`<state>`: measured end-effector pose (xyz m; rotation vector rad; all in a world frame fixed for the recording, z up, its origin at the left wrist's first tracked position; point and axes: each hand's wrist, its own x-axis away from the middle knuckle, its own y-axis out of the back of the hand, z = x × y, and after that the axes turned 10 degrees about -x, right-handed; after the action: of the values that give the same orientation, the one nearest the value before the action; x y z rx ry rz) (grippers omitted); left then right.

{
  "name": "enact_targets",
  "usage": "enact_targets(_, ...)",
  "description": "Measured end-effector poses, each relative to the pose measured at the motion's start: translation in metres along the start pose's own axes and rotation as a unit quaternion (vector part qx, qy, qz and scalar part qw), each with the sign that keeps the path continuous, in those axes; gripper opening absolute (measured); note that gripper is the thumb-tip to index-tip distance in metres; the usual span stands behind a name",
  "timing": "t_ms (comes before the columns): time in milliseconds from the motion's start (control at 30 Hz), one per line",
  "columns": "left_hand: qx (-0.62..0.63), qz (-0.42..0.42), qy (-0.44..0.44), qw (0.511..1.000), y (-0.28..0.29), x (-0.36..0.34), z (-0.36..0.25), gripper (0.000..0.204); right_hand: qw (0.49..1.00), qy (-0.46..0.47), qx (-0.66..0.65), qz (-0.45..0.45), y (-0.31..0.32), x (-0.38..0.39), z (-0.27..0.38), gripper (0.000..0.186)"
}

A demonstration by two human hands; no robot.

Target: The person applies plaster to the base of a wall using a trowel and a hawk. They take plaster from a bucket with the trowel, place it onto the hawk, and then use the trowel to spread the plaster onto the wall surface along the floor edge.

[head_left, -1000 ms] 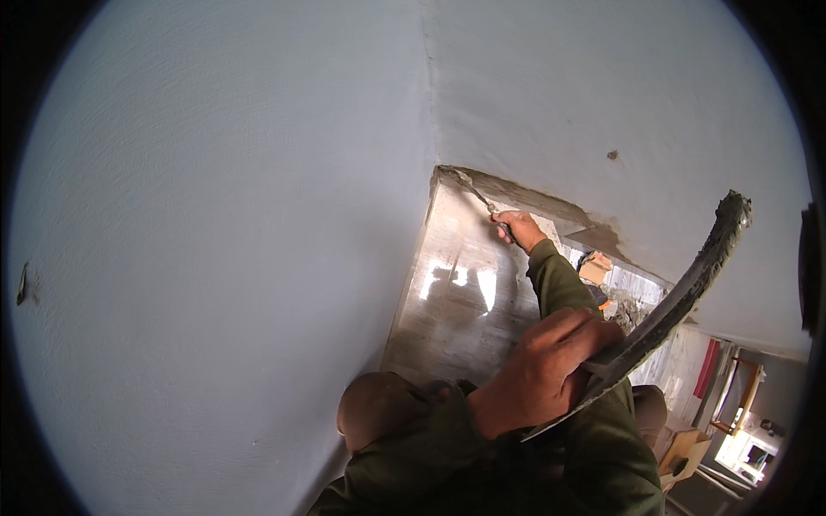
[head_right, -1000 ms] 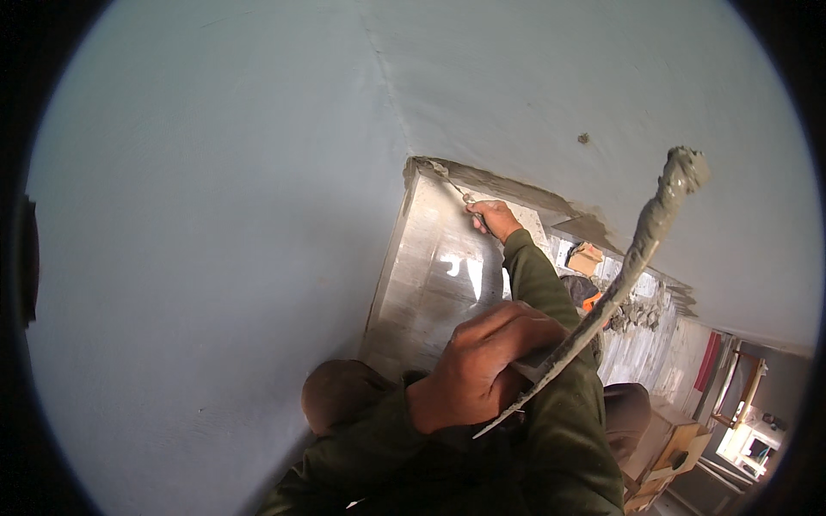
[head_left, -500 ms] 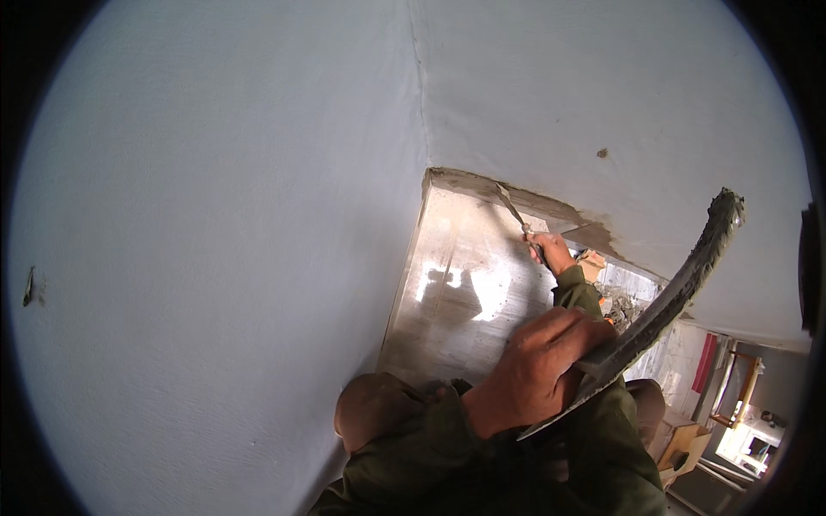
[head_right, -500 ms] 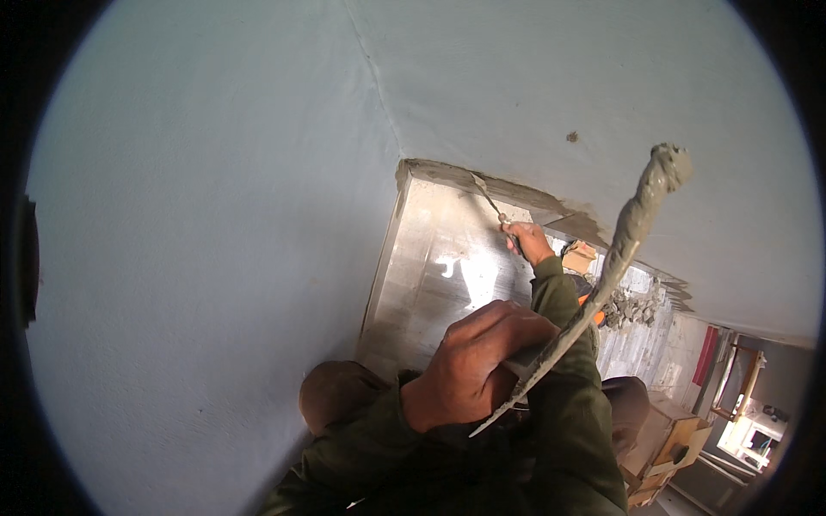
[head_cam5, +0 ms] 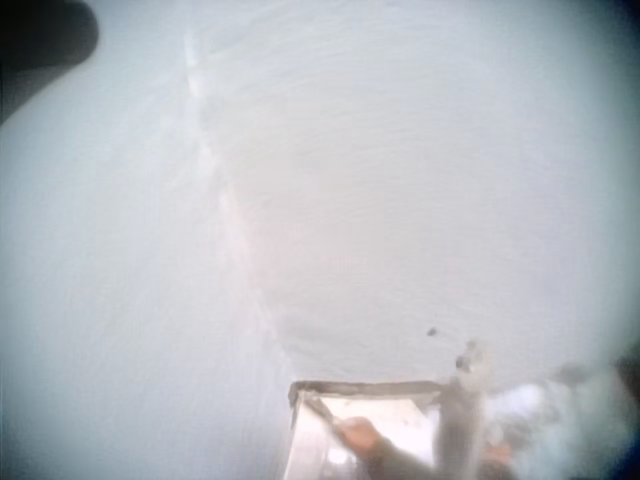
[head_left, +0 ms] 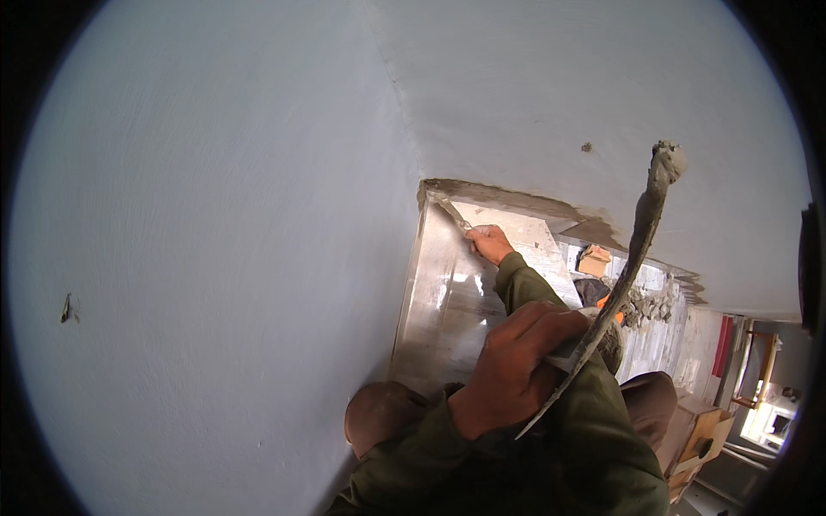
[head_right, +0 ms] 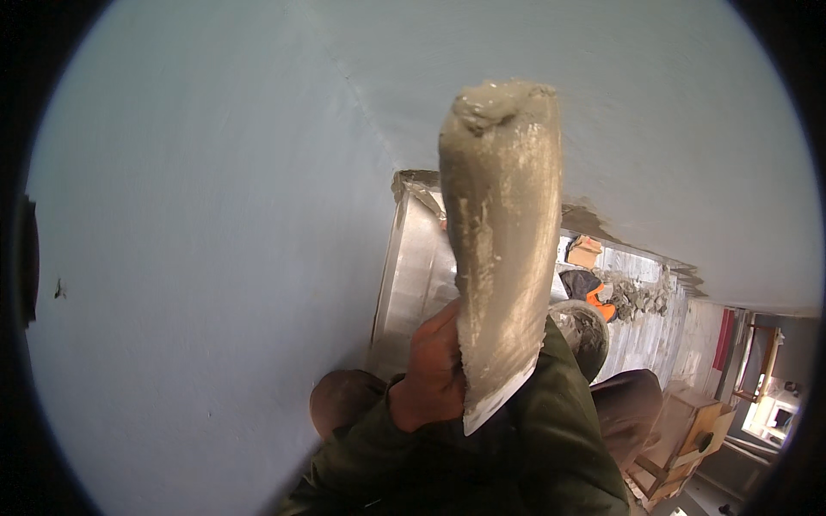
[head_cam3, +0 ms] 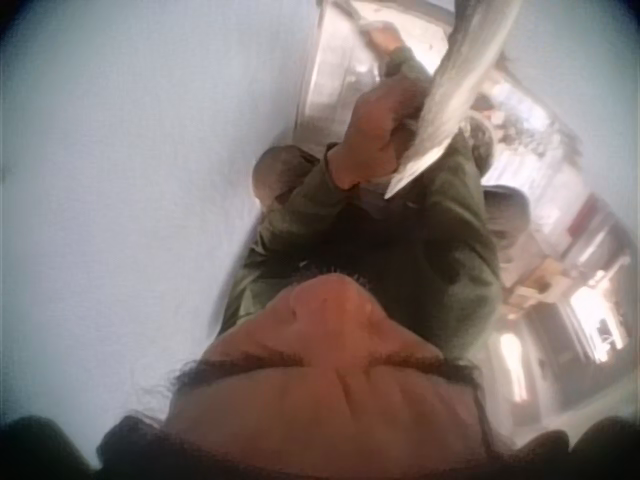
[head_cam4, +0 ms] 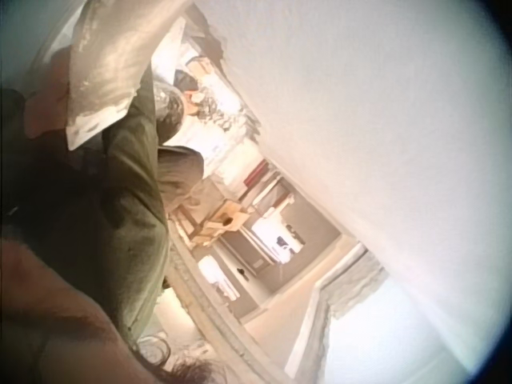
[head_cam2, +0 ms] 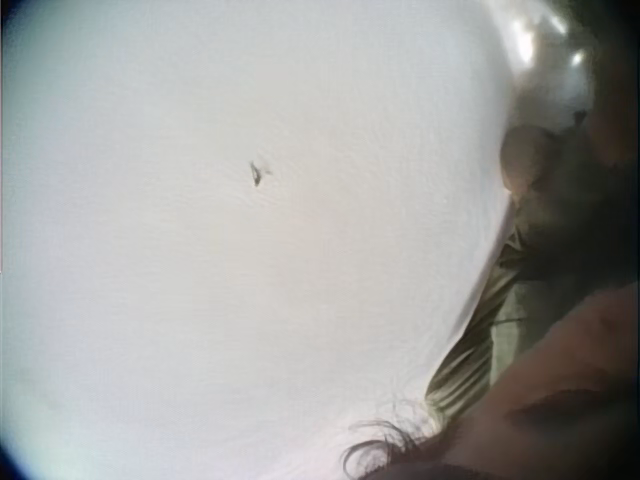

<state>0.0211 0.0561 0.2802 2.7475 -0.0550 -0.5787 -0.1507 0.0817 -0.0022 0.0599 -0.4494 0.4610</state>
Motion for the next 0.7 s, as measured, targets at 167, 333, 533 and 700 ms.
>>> enact_targets(167, 0.000, 0.007, -0.002, 1.000, -0.001, -0.002, -0.002, 0.032, 0.999, -0.001, -0.040, -0.005, 0.001, 0.005, 0.016, 0.027)
enact_targets(333, 0.003, 0.011, -0.001, 1.000, -0.003, -0.001, -0.001, 0.033, 0.993, 0.022, -0.111, -0.010, 0.010, 0.014, 0.010, 0.025)
enact_targets(533, -0.011, 0.012, 0.006, 1.000, -0.004, -0.001, -0.001, 0.035, 0.988, 0.007, -0.150, -0.024, 0.036, 0.032, 0.004, 0.025)
enact_targets(700, -0.010, 0.009, 0.006, 1.000, -0.006, 0.000, -0.002, 0.033, 0.989, 0.009, -0.147, -0.029, 0.067, 0.049, -0.002, 0.028)
